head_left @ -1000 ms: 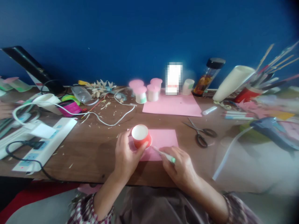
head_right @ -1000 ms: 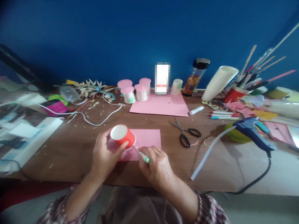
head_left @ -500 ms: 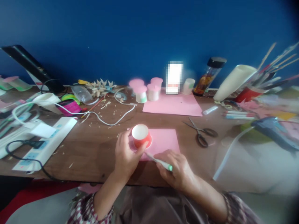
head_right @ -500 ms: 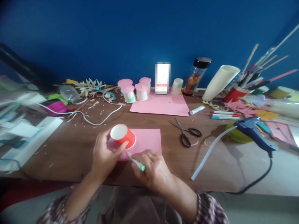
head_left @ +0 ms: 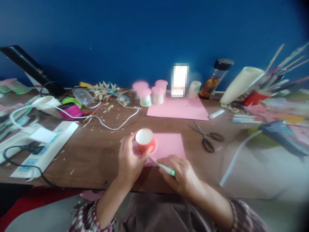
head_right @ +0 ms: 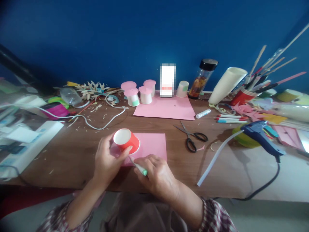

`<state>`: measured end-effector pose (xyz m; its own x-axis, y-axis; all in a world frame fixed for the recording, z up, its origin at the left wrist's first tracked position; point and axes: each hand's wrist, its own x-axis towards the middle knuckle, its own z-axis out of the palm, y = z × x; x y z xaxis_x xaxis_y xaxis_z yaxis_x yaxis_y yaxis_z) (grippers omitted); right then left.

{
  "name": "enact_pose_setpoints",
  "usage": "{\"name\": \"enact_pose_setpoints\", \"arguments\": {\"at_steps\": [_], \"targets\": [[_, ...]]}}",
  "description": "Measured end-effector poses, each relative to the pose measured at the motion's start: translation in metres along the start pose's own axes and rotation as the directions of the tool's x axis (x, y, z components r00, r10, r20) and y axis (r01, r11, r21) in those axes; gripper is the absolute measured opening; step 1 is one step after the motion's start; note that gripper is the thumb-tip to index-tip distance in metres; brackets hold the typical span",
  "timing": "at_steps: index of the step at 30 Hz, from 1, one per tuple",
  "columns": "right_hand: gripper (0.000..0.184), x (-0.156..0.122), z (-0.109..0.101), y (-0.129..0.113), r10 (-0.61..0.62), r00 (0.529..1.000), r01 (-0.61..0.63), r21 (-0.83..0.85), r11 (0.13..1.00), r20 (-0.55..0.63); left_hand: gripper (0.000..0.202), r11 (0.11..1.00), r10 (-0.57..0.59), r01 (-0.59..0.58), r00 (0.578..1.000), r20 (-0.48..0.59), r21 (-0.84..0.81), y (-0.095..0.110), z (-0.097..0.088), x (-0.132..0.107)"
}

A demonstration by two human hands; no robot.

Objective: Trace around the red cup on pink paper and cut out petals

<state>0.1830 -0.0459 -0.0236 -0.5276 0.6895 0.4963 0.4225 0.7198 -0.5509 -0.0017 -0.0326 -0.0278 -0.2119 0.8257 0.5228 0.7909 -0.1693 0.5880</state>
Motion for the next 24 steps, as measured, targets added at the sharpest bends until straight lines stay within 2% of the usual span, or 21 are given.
{"name": "enact_pose_setpoints", "arguments": {"at_steps": [11, 24], "targets": [[0.019, -0.0008, 0.0003, 0.0010, 0.052, 0.998, -0.052, 0.007, 0.999, 0.034, 0.052, 1.000, -0.003, 0.003, 1.000, 0.001, 0.004, 0.0014, -0.0003, 0.0003], [0.014, -0.0019, -0.0020, 0.0009, 0.114, 0.990, -0.117, -0.032, 0.993, -0.080, 0.053, 1.000, 0.005, -0.005, 1.000, 0.002, 0.001, 0.0002, -0.0007, -0.0005]]}}
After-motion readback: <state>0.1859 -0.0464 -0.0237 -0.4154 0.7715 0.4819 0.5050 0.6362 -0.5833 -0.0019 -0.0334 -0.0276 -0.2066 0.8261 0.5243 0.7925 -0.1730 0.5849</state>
